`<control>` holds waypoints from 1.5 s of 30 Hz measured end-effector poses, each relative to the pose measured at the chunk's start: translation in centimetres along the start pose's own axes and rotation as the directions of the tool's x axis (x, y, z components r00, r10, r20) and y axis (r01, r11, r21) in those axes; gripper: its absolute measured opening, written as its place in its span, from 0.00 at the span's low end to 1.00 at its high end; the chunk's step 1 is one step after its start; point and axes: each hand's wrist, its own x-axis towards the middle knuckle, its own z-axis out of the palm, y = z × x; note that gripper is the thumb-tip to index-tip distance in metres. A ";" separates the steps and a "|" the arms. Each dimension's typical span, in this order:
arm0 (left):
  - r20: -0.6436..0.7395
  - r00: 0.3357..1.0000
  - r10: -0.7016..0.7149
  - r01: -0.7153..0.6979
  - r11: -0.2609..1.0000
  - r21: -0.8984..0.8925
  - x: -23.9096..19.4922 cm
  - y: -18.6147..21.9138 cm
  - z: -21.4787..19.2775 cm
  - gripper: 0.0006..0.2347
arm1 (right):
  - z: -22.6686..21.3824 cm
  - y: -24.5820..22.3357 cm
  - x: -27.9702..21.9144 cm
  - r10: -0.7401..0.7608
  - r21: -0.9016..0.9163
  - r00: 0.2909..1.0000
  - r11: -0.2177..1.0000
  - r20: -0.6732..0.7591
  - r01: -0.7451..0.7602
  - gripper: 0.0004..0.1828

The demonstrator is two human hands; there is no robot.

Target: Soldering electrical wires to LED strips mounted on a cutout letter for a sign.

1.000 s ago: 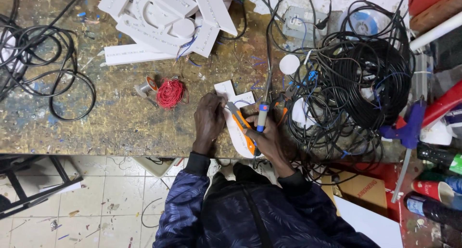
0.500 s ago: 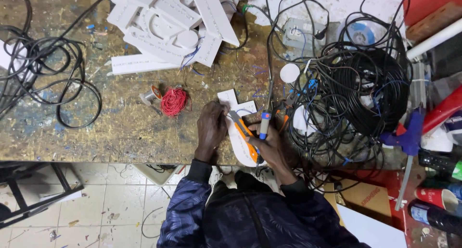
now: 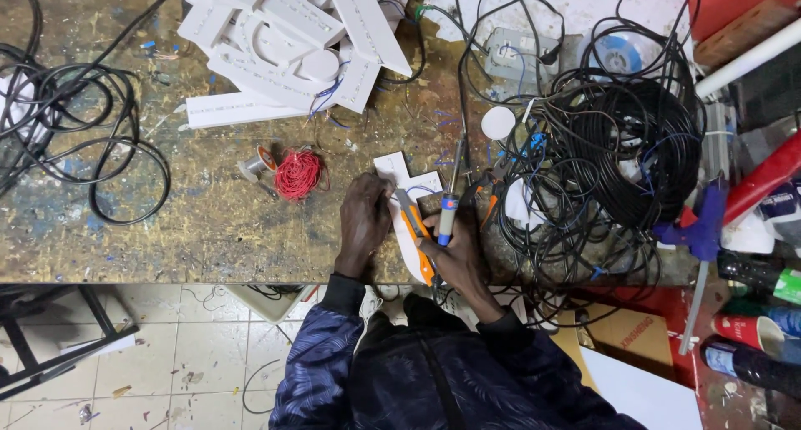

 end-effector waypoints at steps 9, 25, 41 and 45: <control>0.115 0.993 -0.041 0.041 0.999 0.000 0.9 0.4 -1.2 0.02 | 1.1 1.0 -0.5 0.048 -0.112 0.997 0.992 -0.062 -0.055 0.20; 0.153 0.986 -0.070 0.066 0.997 0.026 0.9 0.5 -1.4 0.02 | 1.9 1.0 -0.5 0.120 -0.171 0.989 0.976 -0.082 -0.133 0.20; 0.218 0.964 -0.155 0.157 0.988 0.008 1.4 0.3 -1.1 0.02 | 2.6 0.2 -1.1 0.133 -0.090 0.981 0.985 -0.141 -0.147 0.19; 0.233 0.960 -0.153 0.150 0.988 0.033 1.9 -1.1 -0.6 0.02 | 3.1 -0.8 -1.2 0.162 -0.059 0.973 0.983 -0.164 -0.173 0.17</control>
